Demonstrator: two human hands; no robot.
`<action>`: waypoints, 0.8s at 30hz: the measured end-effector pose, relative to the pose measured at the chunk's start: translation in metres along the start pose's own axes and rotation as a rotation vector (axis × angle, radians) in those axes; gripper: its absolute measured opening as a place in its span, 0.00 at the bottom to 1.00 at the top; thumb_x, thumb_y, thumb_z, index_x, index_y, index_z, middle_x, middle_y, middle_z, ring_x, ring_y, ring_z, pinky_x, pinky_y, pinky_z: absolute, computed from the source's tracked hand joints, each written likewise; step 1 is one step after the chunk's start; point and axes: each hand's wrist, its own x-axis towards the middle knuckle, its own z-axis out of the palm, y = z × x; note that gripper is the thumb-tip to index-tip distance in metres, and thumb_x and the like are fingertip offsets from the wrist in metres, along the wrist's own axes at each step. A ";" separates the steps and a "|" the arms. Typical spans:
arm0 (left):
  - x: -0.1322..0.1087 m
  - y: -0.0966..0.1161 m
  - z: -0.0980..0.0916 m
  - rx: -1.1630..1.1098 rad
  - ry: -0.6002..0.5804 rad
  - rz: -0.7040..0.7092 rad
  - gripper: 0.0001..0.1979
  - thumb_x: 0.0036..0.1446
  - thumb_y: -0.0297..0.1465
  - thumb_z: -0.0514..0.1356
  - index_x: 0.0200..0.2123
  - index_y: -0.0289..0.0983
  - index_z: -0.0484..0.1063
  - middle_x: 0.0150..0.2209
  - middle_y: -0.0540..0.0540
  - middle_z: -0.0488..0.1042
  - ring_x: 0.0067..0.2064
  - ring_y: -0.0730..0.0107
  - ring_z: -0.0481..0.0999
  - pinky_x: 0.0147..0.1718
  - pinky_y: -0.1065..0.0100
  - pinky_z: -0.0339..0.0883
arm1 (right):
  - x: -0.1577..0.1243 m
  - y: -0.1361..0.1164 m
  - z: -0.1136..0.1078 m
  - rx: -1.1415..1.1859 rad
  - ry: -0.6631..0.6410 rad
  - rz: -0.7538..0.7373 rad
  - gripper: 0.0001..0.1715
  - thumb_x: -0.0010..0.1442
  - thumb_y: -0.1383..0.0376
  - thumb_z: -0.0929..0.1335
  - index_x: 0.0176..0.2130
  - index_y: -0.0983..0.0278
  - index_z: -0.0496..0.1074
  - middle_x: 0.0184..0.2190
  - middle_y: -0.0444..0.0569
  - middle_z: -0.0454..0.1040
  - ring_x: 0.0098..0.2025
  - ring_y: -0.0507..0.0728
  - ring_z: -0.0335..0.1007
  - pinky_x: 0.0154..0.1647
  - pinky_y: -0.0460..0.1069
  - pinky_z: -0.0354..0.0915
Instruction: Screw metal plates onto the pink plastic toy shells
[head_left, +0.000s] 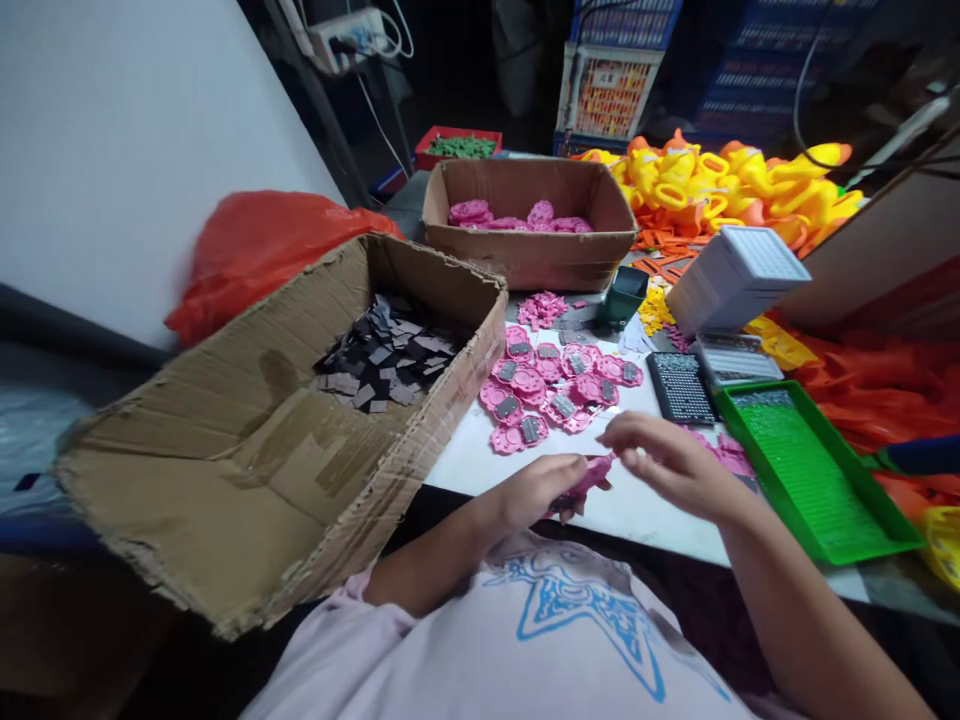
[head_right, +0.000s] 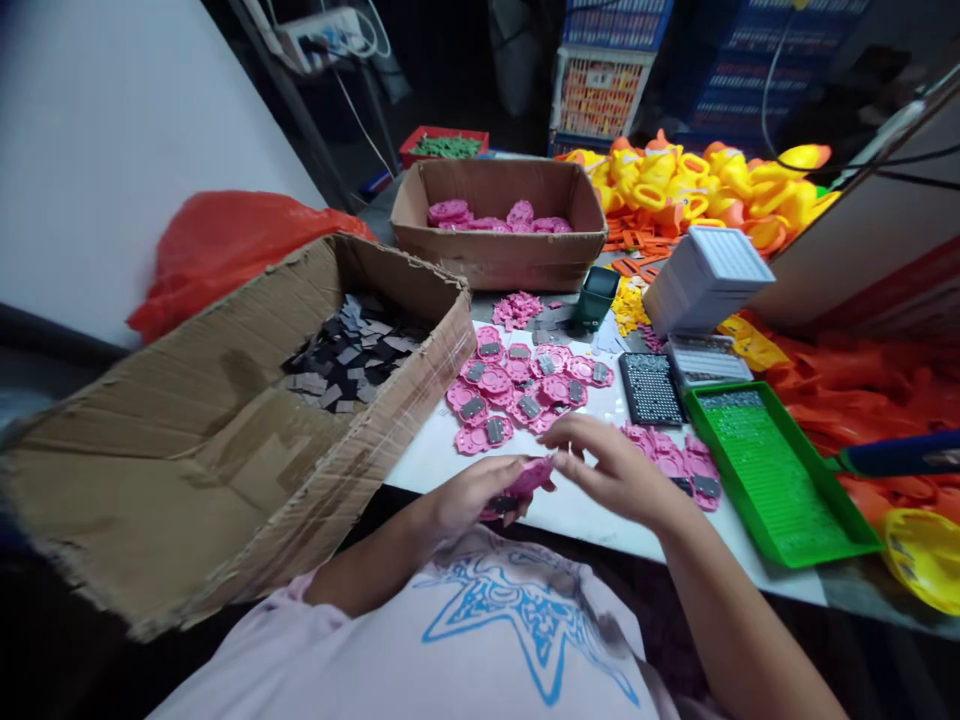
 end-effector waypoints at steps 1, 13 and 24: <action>0.001 -0.002 -0.006 -0.080 0.036 0.010 0.30 0.57 0.54 0.54 0.39 0.30 0.74 0.25 0.48 0.67 0.24 0.76 0.64 0.24 0.72 0.57 | 0.016 0.010 -0.004 -0.030 0.013 0.041 0.23 0.65 0.49 0.58 0.41 0.63 0.71 0.36 0.50 0.73 0.37 0.50 0.69 0.37 0.45 0.67; 0.010 -0.007 -0.053 -0.365 0.351 0.075 0.30 0.54 0.54 0.58 0.40 0.30 0.75 0.24 0.47 0.70 0.23 0.76 0.66 0.23 0.74 0.58 | 0.215 0.151 0.030 -0.527 -0.109 0.388 0.21 0.62 0.55 0.64 0.47 0.68 0.68 0.46 0.52 0.69 0.48 0.54 0.67 0.51 0.55 0.67; 0.020 -0.007 -0.059 -0.503 0.452 0.061 0.32 0.50 0.51 0.63 0.46 0.29 0.73 0.23 0.47 0.72 0.24 0.74 0.68 0.22 0.74 0.60 | 0.223 0.167 0.039 -0.322 -0.054 0.505 0.21 0.63 0.55 0.64 0.47 0.68 0.68 0.45 0.52 0.69 0.47 0.54 0.67 0.50 0.55 0.68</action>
